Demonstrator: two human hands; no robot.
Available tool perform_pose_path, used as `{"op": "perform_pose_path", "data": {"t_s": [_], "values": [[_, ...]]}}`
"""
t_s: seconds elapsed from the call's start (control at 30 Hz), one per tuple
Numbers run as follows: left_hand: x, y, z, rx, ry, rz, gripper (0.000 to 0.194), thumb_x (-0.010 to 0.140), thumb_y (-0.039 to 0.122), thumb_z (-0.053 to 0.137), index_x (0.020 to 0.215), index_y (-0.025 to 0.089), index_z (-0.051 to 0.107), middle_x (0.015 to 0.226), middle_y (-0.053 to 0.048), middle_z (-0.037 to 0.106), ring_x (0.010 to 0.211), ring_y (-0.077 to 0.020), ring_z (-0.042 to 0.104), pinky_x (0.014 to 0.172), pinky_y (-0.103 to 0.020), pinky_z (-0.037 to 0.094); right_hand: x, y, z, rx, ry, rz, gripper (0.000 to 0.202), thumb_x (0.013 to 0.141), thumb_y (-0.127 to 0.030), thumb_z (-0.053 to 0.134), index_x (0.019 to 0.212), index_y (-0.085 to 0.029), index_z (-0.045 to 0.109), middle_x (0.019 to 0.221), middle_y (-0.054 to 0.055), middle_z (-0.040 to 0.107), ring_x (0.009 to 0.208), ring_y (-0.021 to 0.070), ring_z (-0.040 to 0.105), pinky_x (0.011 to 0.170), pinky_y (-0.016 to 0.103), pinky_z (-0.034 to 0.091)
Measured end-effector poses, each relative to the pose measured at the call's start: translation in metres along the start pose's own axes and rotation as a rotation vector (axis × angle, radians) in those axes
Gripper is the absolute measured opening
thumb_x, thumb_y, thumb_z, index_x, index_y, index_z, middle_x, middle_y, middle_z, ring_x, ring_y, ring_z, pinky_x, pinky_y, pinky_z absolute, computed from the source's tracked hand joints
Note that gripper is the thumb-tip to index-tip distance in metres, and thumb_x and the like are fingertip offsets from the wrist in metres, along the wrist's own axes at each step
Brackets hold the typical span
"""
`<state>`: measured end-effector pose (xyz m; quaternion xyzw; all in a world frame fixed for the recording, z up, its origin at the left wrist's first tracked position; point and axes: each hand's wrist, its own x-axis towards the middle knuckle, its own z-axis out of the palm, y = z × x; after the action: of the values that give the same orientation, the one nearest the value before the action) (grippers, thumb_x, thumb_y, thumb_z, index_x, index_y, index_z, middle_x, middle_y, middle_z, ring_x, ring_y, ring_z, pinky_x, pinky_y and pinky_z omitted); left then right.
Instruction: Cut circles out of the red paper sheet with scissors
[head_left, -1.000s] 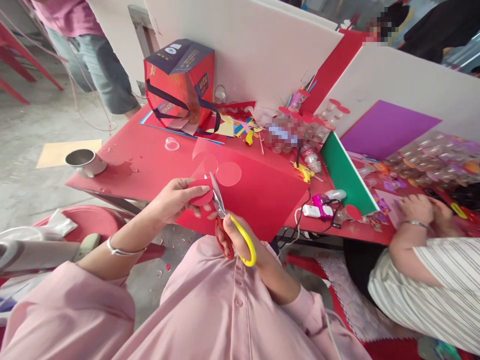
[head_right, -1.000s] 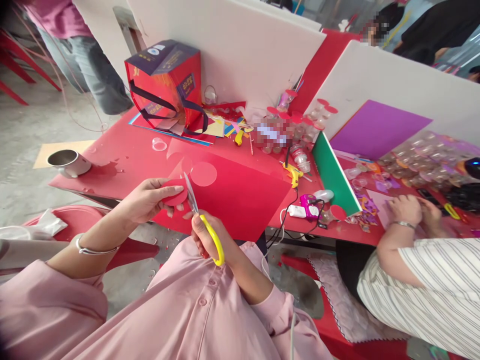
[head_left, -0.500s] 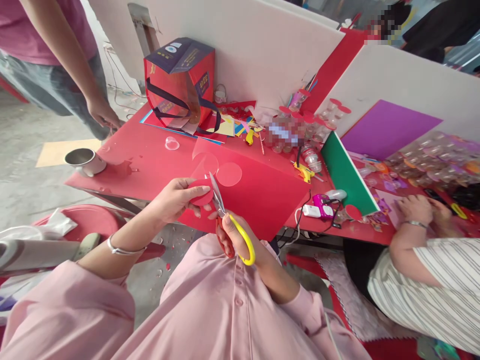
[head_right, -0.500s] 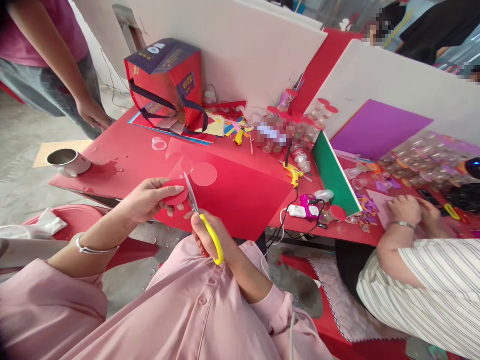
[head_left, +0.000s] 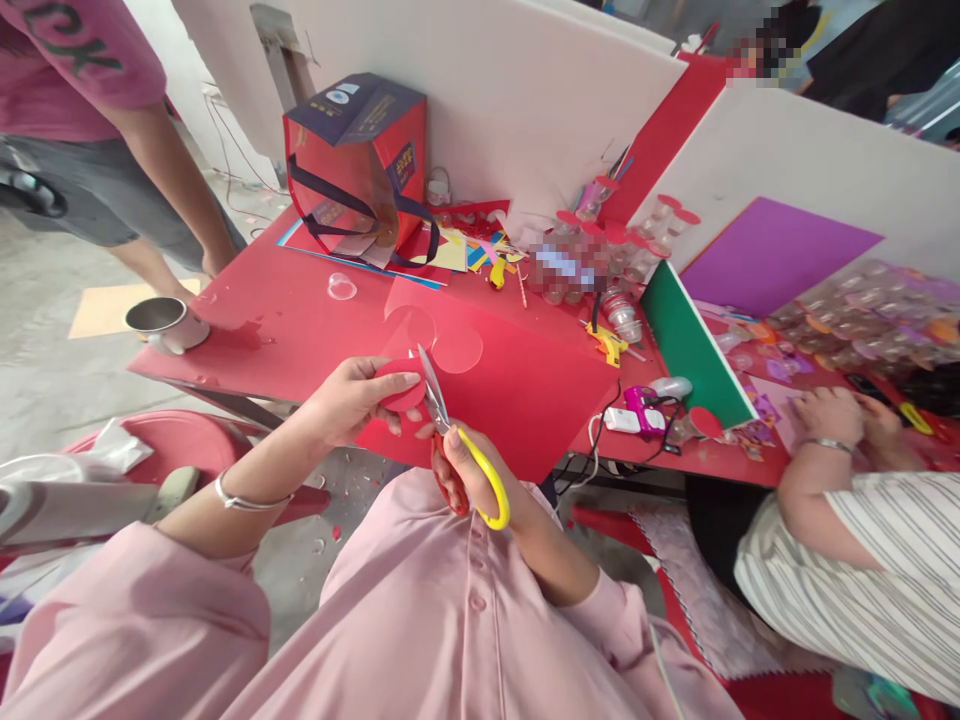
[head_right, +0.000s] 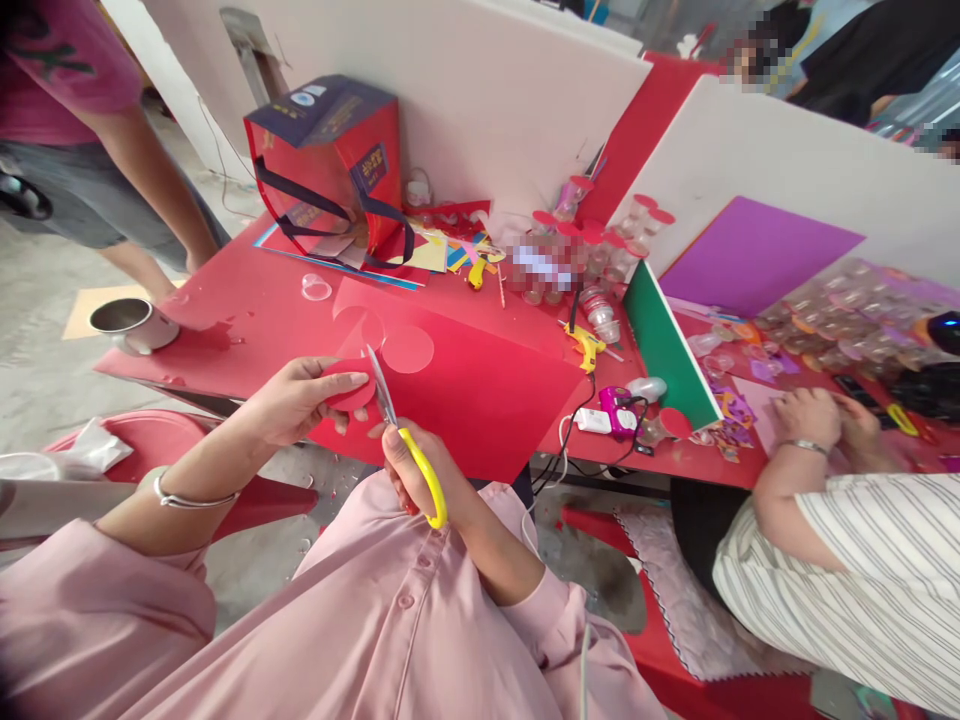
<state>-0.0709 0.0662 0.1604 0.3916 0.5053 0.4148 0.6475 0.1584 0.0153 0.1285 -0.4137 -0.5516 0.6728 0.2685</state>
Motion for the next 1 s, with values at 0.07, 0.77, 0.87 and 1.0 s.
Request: {"op": "perform_pose_path", "data": {"t_s": [0.07, 0.77, 0.87, 1.0], "values": [[0.001, 0.0, 0.0, -0.001, 0.009, 0.0, 0.042, 0.073, 0.048, 0.101, 0.084, 0.012, 0.083, 0.071, -0.011, 0.079, 0.058, -0.0197, 0.072, 0.048, -0.026, 0.059, 0.002, -0.001, -0.001, 0.008, -0.011, 0.009, 0.077, 0.099, -0.101, 0.044, 0.108, -0.027, 0.065, 0.069, -0.005, 0.048, 0.049, 0.015, 0.044, 0.05, 0.034, 0.036], [0.045, -0.014, 0.024, -0.081, 0.063, 0.023, 0.035, 0.073, 0.041, 0.097, 0.077, 0.012, 0.078, 0.065, -0.01, 0.077, 0.048, -0.016, 0.067, 0.048, -0.025, 0.057, 0.028, 0.006, -0.034, 0.194, -0.008, 0.128, 0.081, 0.09, -0.101, 0.063, 0.123, -0.028, 0.068, 0.077, -0.003, 0.056, 0.049, 0.0133, 0.048, 0.043, 0.03, 0.039], [0.066, -0.015, 0.026, -0.108, 0.093, 0.016, 0.034, 0.07, 0.038, 0.097, 0.077, 0.011, 0.078, 0.062, -0.01, 0.076, 0.046, -0.0159, 0.066, 0.045, -0.023, 0.056, 0.039, 0.008, -0.043, 0.19, 0.008, 0.159, 0.072, 0.095, -0.096, 0.065, 0.108, -0.025, 0.064, 0.072, -0.006, 0.055, 0.046, 0.0103, 0.047, 0.041, 0.026, 0.038], [0.097, -0.011, 0.029, -0.123, 0.137, -0.004, 0.03, 0.071, 0.034, 0.094, 0.078, 0.011, 0.077, 0.062, -0.01, 0.077, 0.044, -0.0145, 0.065, 0.044, -0.021, 0.057, 0.048, 0.013, -0.053, 0.225, 0.048, 0.197, 0.073, 0.092, -0.094, 0.07, 0.106, -0.023, 0.064, 0.072, -0.008, 0.057, 0.043, 0.0075, 0.047, 0.038, 0.021, 0.037]]}}
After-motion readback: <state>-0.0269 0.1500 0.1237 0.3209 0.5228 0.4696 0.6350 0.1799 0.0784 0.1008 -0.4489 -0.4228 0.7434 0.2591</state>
